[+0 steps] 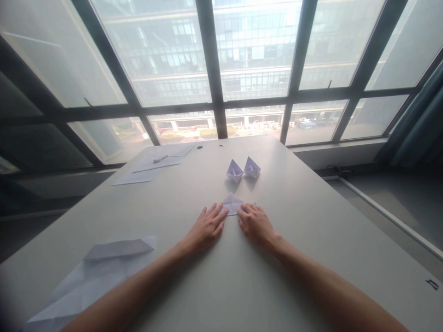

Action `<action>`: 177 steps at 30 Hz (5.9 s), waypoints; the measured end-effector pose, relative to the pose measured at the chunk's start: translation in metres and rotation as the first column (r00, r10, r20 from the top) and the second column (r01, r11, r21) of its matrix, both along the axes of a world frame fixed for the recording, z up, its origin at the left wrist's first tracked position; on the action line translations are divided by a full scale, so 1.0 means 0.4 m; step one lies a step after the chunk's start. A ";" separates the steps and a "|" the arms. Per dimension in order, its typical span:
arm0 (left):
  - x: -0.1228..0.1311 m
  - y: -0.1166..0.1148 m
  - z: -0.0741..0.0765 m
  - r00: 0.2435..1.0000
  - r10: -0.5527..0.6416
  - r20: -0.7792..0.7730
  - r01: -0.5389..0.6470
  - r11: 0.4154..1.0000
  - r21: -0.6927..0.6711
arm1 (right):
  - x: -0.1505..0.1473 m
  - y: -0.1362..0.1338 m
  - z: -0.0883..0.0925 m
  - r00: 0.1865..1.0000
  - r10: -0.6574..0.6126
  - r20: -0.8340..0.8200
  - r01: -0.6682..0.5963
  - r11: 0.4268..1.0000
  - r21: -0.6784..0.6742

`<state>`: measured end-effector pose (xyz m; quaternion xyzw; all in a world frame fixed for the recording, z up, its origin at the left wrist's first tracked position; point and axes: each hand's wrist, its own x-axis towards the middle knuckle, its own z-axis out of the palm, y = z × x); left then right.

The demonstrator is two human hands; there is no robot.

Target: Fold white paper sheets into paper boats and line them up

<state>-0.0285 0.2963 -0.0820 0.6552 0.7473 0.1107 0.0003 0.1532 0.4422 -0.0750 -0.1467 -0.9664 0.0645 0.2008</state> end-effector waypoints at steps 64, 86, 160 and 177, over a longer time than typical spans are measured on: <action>-0.017 -0.003 0.033 0.888 0.028 0.459 -0.235 0.885 0.403 | 0.000 0.039 -0.006 0.908 -0.195 -0.372 0.014 0.899 -0.437; -0.019 -0.001 0.025 0.915 0.031 0.402 -0.199 0.902 0.384 | -0.005 0.043 -0.014 0.912 -0.204 -0.355 0.017 0.885 -0.465; -0.025 0.006 0.046 0.831 -0.095 0.549 -0.283 0.777 0.563 | -0.010 0.065 -0.031 0.850 -0.323 -0.417 -0.008 0.782 -0.623; -0.030 0.017 0.023 0.806 0.014 0.592 -0.280 0.890 0.359 | -0.007 0.057 -0.029 0.888 -0.253 -0.385 -0.020 0.814 -0.580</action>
